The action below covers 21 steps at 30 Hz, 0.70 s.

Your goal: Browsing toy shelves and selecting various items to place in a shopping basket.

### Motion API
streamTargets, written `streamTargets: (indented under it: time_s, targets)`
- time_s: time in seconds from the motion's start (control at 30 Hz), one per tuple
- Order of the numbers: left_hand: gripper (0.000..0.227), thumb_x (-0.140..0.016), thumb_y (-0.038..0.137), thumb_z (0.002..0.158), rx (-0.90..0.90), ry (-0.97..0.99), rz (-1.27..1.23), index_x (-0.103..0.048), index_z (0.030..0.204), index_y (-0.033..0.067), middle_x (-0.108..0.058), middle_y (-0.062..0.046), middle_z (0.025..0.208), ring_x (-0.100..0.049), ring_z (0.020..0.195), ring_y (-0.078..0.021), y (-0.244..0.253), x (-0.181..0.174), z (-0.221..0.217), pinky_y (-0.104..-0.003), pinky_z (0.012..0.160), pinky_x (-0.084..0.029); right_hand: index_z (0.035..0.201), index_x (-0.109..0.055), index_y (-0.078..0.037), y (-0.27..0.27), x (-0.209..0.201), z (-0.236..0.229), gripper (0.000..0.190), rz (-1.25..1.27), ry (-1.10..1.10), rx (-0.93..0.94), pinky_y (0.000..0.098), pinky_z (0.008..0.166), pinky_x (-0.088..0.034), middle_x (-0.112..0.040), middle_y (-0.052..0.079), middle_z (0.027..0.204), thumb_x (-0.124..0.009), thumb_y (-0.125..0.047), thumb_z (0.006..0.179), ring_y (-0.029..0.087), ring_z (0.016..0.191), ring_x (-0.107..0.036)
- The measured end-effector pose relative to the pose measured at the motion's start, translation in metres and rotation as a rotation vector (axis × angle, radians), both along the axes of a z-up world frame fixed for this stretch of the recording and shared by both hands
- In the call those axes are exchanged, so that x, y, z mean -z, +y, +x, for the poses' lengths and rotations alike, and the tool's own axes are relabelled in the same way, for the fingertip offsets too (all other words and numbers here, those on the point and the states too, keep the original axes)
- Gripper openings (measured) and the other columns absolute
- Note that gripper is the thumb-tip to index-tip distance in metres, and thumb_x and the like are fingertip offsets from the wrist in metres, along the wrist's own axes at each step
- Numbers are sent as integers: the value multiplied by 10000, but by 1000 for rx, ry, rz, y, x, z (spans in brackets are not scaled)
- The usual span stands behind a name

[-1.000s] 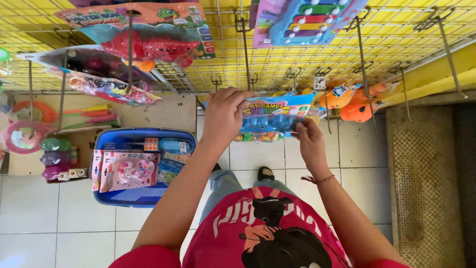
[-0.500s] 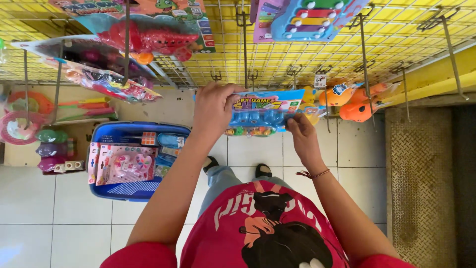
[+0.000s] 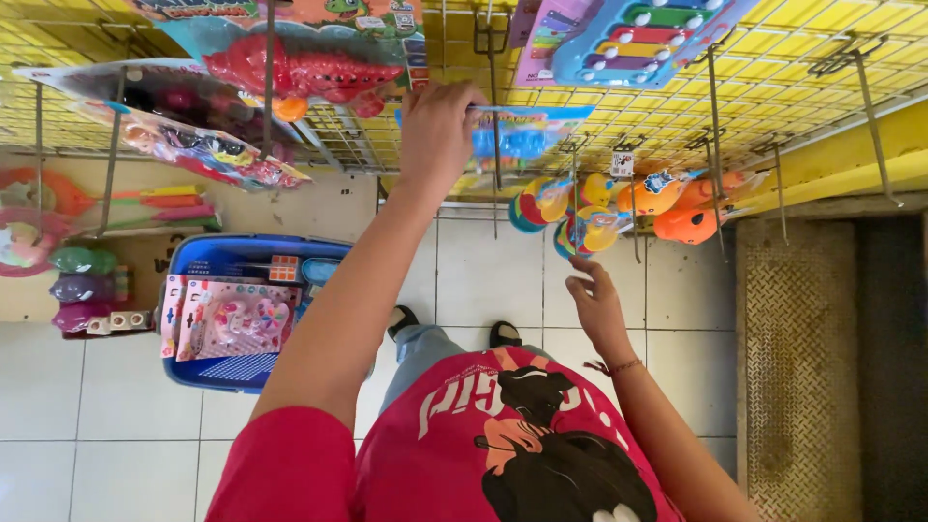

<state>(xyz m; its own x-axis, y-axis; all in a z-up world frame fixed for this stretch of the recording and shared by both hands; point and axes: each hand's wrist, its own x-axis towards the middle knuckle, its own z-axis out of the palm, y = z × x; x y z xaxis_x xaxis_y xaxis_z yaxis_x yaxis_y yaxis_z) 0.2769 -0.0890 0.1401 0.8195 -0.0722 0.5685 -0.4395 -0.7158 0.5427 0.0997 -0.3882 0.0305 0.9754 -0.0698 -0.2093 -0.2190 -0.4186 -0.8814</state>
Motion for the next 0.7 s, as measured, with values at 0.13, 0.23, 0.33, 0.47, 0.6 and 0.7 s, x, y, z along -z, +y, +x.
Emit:
streamTargets:
  time_s: [0.13, 0.23, 0.33, 0.47, 0.6, 0.7]
  targets:
    - [135, -726, 51, 862, -31, -32, 9, -661, 932, 146, -688, -30, 891, -632, 937, -291, 1, 8, 34, -476, 835, -406, 1354, -615, -74, -16, 14, -36, 417, -30, 150, 49, 342, 917, -532, -655, 100, 1334, -628, -152, 945, 228, 1114, -673]
    - [128, -721, 46, 865, -36, -74, 15, -660, 921, 145, -684, -37, 875, -634, 923, -296, 0, 18, 54, -477, 842, -409, 1336, -632, -87, -25, 27, -58, 397, -85, 190, 72, 352, 922, -533, -653, 110, 1327, -632, -161, 945, 245, 1113, -680]
    - [123, -726, 48, 866, -55, -104, 12, -662, 918, 139, -675, -53, 860, -634, 918, -302, -1, 28, 68, -477, 874, -421, 1323, -641, -95, -30, 39, -73, 385, -139, 205, 69, 364, 922, -541, -641, 122, 1328, -637, -176, 947, 258, 1117, -687]
    - [130, -735, 36, 877, -49, -113, -17, -667, 927, 134, -675, -63, 849, -627, 887, -312, 1, 33, 76, -478, 894, -433, 1317, -639, -104, -29, 45, -80, 376, -176, 217, 15, 371, 918, -556, -617, 148, 1318, -637, -200, 954, 268, 1122, -692]
    - [150, -740, 40, 879, -46, -55, 22, -678, 975, 137, -699, -64, 930, -637, 979, -309, 4, 28, 65, -488, 988, -438, 1301, -644, -109, -24, 49, -79, 360, -203, 216, -36, 371, 894, -569, -612, 148, 1286, -639, -198, 952, 265, 1114, -699]
    - [390, -721, 4, 848, -60, -177, 63, -660, 1201, 157, -677, -60, 1236, -568, 1243, -334, 9, 20, 31, -497, 1077, -407, 1288, -649, -120, -23, 57, -74, 352, -208, 217, -104, 366, 865, -587, -601, 141, 1261, -644, -189, 943, 257, 1073, -717]
